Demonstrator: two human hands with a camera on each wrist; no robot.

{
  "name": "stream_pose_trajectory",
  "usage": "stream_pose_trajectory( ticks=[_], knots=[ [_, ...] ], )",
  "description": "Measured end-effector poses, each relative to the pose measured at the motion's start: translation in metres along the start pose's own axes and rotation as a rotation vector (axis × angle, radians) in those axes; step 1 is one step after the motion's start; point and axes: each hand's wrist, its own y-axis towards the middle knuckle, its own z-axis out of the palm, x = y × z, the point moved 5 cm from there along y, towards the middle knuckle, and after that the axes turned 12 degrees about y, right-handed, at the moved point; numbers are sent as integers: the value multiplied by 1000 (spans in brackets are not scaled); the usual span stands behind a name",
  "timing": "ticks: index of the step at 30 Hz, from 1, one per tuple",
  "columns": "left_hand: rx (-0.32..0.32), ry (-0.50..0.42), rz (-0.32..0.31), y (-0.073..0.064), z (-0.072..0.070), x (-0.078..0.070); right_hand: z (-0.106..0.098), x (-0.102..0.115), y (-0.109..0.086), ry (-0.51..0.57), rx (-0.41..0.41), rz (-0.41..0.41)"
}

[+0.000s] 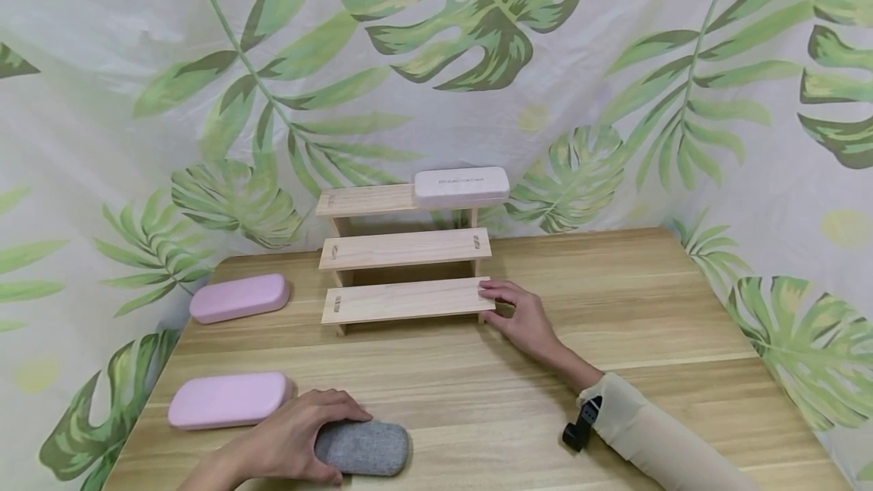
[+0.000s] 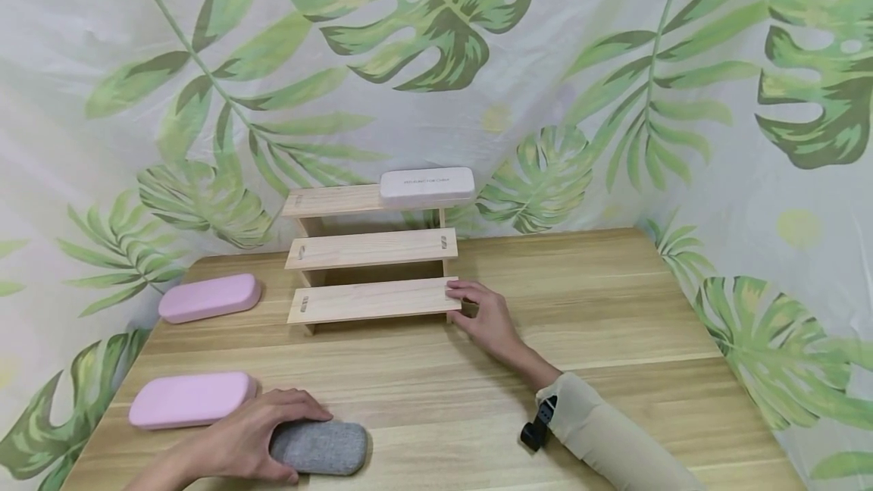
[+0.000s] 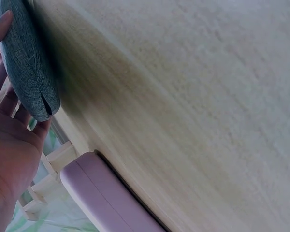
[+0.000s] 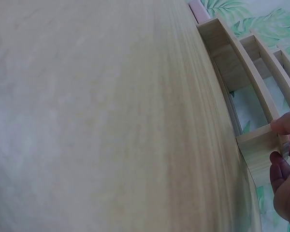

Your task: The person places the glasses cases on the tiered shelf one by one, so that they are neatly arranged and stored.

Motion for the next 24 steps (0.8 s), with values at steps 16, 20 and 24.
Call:
stream_pose_trajectory(
  ticks=[16,20,24],
  knots=[
    [24,-72,-52,1,2,3,0,1,1,-30,1,11],
    [14,-45,-63,1,1,3,1,1,0,-38,0,13],
    [-2,-44,-54,1,1,4,1,1,0,-40,1,11]
  ],
)
